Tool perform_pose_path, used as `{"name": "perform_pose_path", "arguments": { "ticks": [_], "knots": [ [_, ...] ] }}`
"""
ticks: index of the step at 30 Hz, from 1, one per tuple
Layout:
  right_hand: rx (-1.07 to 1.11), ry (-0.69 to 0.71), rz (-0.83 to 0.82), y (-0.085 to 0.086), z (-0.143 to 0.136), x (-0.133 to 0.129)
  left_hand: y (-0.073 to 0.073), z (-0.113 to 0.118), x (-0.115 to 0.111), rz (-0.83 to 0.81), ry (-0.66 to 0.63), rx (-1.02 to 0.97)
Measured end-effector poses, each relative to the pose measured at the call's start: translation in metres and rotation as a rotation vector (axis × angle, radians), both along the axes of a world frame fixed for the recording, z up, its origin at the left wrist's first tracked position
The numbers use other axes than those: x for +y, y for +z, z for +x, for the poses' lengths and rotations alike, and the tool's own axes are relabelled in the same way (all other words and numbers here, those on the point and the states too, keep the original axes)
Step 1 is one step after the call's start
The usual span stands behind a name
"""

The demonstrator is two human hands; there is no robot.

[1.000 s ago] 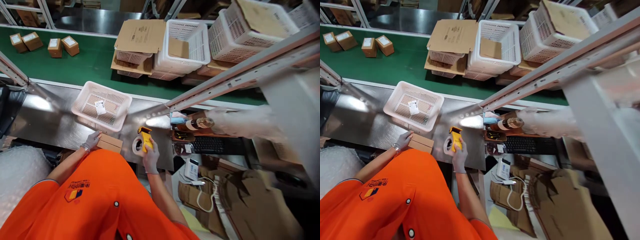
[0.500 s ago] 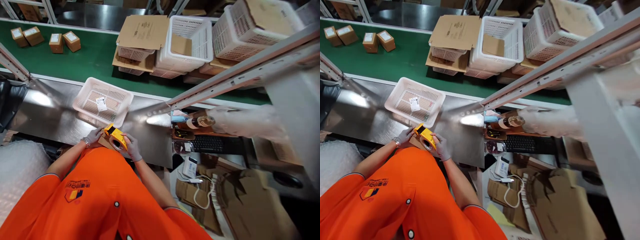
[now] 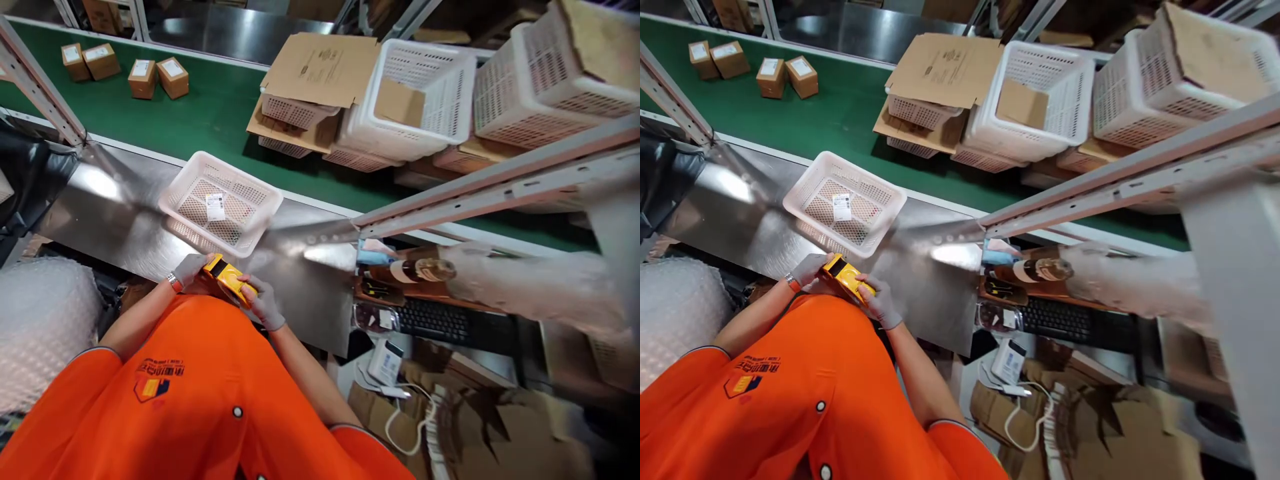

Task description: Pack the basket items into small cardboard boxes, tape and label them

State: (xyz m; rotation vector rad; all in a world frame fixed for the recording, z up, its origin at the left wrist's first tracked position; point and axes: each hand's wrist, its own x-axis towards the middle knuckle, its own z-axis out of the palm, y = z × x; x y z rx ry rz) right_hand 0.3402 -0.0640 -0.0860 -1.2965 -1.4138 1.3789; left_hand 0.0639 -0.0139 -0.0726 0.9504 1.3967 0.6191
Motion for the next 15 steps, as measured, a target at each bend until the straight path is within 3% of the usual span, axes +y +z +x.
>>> {"name": "perform_pose_path", "arguments": {
  "ticks": [3, 7, 12, 15],
  "knots": [
    [0.064, 0.062, -0.043, 0.006, -0.004, 0.002, -0.013, 0.004, -0.003, -0.030, 0.094, -0.073],
    [0.102, 0.151, -0.074, 0.018, -0.006, 0.007, -0.027, 0.002, -0.002, -0.032, 0.168, 0.030],
    [-0.156, 0.308, 0.035, 0.046, 0.011, 0.009, -0.038, -0.031, 0.009, 0.056, 0.219, 0.251],
    [-0.291, 0.324, 0.031, 0.052, 0.026, 0.003, -0.049, -0.041, 0.010, 0.070, 0.178, 0.374]
  ]
}}
